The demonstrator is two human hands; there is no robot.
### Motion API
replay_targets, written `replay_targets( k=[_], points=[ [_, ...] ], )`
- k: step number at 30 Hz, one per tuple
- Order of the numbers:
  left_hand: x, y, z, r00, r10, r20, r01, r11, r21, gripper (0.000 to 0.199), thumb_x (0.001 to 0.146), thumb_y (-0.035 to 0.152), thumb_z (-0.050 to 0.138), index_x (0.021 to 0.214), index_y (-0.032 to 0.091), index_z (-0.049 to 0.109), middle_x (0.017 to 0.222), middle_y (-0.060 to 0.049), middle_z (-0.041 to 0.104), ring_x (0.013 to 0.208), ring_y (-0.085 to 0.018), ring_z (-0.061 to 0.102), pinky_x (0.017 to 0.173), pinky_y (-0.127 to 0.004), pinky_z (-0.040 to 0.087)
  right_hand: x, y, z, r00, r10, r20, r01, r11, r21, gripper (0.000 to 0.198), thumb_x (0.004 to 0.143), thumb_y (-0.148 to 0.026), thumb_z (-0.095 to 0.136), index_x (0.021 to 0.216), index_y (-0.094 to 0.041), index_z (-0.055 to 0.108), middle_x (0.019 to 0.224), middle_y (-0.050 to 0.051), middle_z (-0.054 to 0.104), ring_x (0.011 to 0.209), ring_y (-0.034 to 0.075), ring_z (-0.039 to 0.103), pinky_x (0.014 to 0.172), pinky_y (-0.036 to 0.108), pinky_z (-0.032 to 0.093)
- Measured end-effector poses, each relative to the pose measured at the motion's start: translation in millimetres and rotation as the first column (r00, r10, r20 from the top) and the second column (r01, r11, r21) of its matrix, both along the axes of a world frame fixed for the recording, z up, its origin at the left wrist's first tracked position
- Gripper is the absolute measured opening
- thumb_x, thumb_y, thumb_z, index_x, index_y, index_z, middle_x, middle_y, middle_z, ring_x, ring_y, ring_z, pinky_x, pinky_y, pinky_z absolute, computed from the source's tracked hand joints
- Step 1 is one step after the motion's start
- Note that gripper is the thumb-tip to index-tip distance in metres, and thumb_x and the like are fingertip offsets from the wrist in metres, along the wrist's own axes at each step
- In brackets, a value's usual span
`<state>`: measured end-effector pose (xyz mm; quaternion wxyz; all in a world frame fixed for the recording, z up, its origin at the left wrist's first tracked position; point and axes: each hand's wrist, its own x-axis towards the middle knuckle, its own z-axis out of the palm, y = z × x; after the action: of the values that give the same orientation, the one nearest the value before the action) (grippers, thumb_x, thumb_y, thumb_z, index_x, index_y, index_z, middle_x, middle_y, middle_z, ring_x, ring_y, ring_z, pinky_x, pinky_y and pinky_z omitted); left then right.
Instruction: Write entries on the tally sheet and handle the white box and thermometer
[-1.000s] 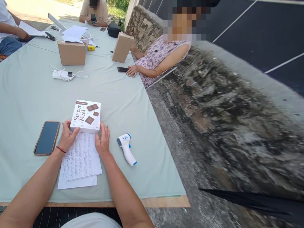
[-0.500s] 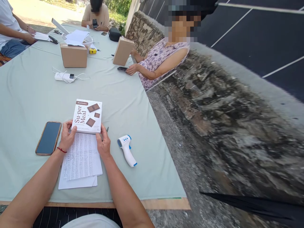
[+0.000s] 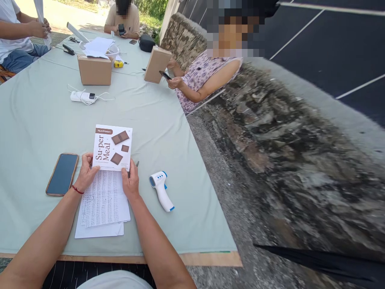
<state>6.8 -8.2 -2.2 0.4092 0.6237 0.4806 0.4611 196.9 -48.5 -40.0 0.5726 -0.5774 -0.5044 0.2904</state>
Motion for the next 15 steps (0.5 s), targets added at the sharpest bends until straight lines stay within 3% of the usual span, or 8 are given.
replay_targets(
  k=[3, 6, 10, 15],
  points=[
    [1, -1, -0.5, 1.000, 0.015, 0.005, -0.015, 1.000, -0.005, 0.039, 0.079, 0.028, 0.056, 0.111, 0.024, 0.034, 0.124, -0.011, 0.058, 0.122, -0.027, 0.060, 0.102, -0.048, 0.052, 2, -2, 2, 0.996, 0.030, 0.080, -0.033, 0.999, 0.031, 0.060, 0.098, -0.050, 0.047, 0.150, -0.019, 0.048, 0.149, 0.014, 0.058, 0.139, 0.028, 0.053, 0.115, 0.049, 0.045],
    [3, -1, -3.1, 0.999, 0.044, 0.004, -0.045, 0.996, 0.079, 0.046, 0.077, 0.027, 0.059, 0.115, 0.024, 0.034, 0.131, -0.012, 0.054, 0.123, -0.027, 0.059, 0.104, -0.048, 0.051, 4, -4, 2, 0.992, 0.041, 0.123, -0.050, 0.996, 0.070, 0.059, 0.098, -0.048, 0.049, 0.151, -0.023, 0.048, 0.148, 0.011, 0.059, 0.139, 0.027, 0.055, 0.116, 0.051, 0.046],
    [7, -2, -4.3, 0.993, 0.093, -0.069, -0.077, 0.977, 0.200, 0.060, 0.087, 0.039, 0.062, 0.134, 0.022, 0.028, 0.138, -0.017, 0.047, 0.131, -0.030, 0.054, 0.107, -0.050, 0.049, 3, -4, -4, 0.987, 0.010, 0.159, -0.026, 0.995, 0.098, 0.061, 0.096, -0.049, 0.052, 0.151, -0.024, 0.048, 0.148, 0.010, 0.060, 0.140, 0.028, 0.054, 0.117, 0.055, 0.045],
    [5, -2, -1.6, 0.986, 0.088, -0.141, -0.032, 0.932, 0.360, 0.069, 0.095, 0.051, 0.060, 0.149, 0.022, 0.028, 0.147, -0.018, 0.043, 0.141, -0.032, 0.044, 0.116, -0.053, 0.041, 4, -3, -13, 0.983, -0.039, 0.179, 0.021, 0.995, 0.102, 0.065, 0.094, -0.058, 0.053, 0.148, -0.021, 0.053, 0.142, 0.012, 0.064, 0.133, 0.029, 0.060, 0.113, 0.049, 0.050]
  ],
)
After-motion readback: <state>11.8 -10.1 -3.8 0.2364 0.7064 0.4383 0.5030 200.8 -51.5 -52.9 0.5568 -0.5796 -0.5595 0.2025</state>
